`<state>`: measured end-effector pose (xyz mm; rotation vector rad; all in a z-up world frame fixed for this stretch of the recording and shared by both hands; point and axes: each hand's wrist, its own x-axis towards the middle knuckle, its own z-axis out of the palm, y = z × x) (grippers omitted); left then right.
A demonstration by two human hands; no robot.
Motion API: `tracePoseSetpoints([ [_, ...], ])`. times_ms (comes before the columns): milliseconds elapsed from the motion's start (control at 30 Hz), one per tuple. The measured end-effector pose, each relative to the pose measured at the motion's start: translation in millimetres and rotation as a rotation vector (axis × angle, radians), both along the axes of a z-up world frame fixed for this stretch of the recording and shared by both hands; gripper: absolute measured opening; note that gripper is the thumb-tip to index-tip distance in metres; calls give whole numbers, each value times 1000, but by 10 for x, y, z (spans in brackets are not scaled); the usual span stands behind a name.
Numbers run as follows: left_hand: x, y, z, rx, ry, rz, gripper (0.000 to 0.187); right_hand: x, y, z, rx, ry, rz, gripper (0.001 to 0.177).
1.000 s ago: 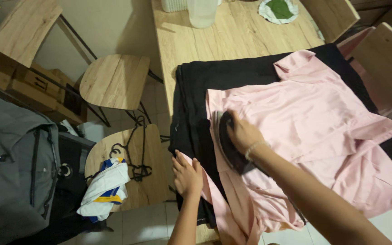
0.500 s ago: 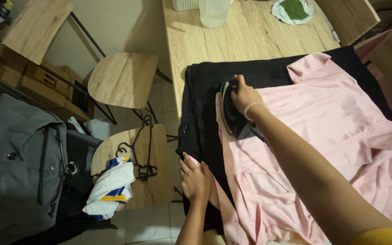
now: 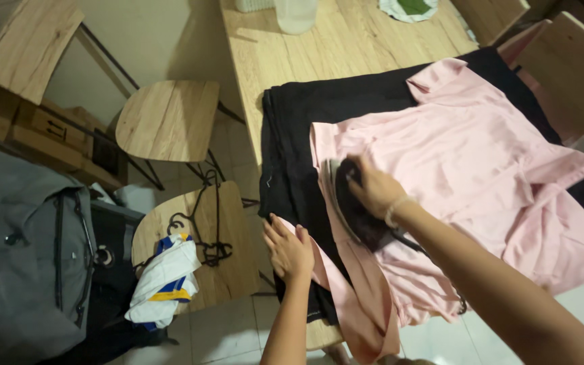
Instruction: The person irons a pink shirt laid on a black cloth on a wooden table. They smooth the fabric, flip the shirt to adjust the collar, and continue ironing the front and sleeves with a handheld iron.
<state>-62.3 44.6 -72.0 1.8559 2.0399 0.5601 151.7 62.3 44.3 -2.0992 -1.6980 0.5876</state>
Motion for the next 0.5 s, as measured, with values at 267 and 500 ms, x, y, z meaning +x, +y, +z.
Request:
tracePoseSetpoints([
  [267, -19, -85, 20, 286, 8, -498, 58, -132, -859, 255, -90, -128, -114, 59],
  [500, -15, -96, 134, 162, -21, -775, 51, -28, -713, 205, -38, -180, -81, 57],
])
